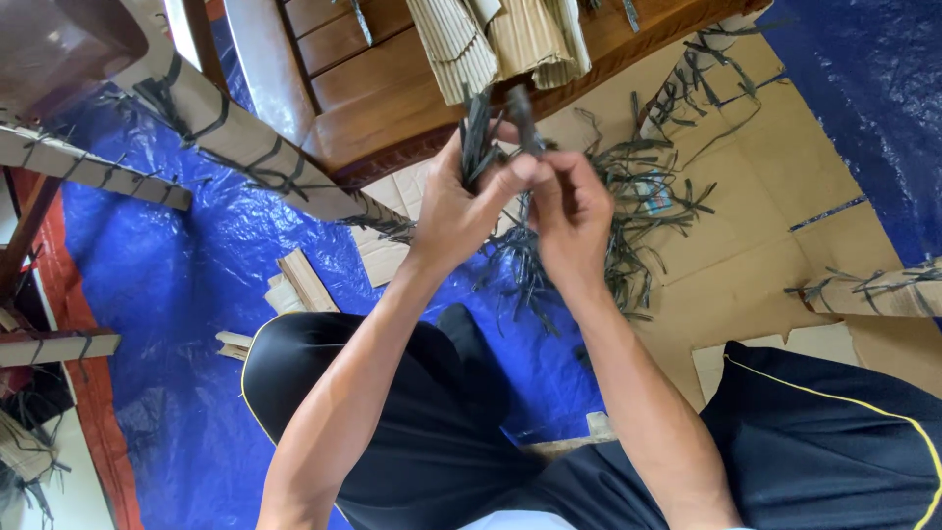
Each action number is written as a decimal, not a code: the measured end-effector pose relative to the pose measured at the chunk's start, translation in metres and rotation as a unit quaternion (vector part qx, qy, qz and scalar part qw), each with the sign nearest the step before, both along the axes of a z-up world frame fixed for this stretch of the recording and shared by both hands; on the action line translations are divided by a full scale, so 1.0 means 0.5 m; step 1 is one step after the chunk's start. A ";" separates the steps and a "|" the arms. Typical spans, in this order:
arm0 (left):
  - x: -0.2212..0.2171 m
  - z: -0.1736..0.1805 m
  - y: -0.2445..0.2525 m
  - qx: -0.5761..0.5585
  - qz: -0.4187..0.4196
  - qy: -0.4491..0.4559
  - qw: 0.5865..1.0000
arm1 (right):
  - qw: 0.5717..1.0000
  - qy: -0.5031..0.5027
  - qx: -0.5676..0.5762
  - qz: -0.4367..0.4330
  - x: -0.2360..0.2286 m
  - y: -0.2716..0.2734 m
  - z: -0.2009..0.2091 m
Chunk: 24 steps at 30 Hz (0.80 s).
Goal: The person is gathering and bundling black plastic strips from a pile on the floor in a workshop.
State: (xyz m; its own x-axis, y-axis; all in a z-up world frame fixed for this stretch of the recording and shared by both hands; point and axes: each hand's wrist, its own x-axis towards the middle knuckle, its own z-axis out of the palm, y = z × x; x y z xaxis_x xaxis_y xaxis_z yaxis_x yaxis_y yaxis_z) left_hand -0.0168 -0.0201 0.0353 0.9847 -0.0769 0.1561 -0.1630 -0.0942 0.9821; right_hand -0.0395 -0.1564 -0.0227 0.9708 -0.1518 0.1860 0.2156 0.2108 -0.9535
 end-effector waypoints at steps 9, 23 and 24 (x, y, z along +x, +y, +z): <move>0.016 -0.041 0.015 -0.101 -0.012 -0.046 0.994 | 0.998 0.033 0.014 0.043 -0.004 0.007 0.031; 0.022 -0.066 0.018 -0.173 -0.051 0.056 0.982 | 0.880 -0.052 0.466 0.074 0.035 -0.104 0.003; 0.019 -0.075 0.008 -0.158 -0.062 0.082 0.982 | 0.885 -0.069 0.454 0.074 0.036 -0.103 0.001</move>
State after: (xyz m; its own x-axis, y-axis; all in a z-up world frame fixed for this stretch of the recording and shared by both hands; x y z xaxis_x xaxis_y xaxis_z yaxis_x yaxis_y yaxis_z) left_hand -0.0073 -0.0160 -0.0022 0.9846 -0.1718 0.0321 0.0084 0.2300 0.9731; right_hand -0.0218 -0.2079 -0.0225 0.9701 -0.1728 0.1703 0.2228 0.9125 -0.3431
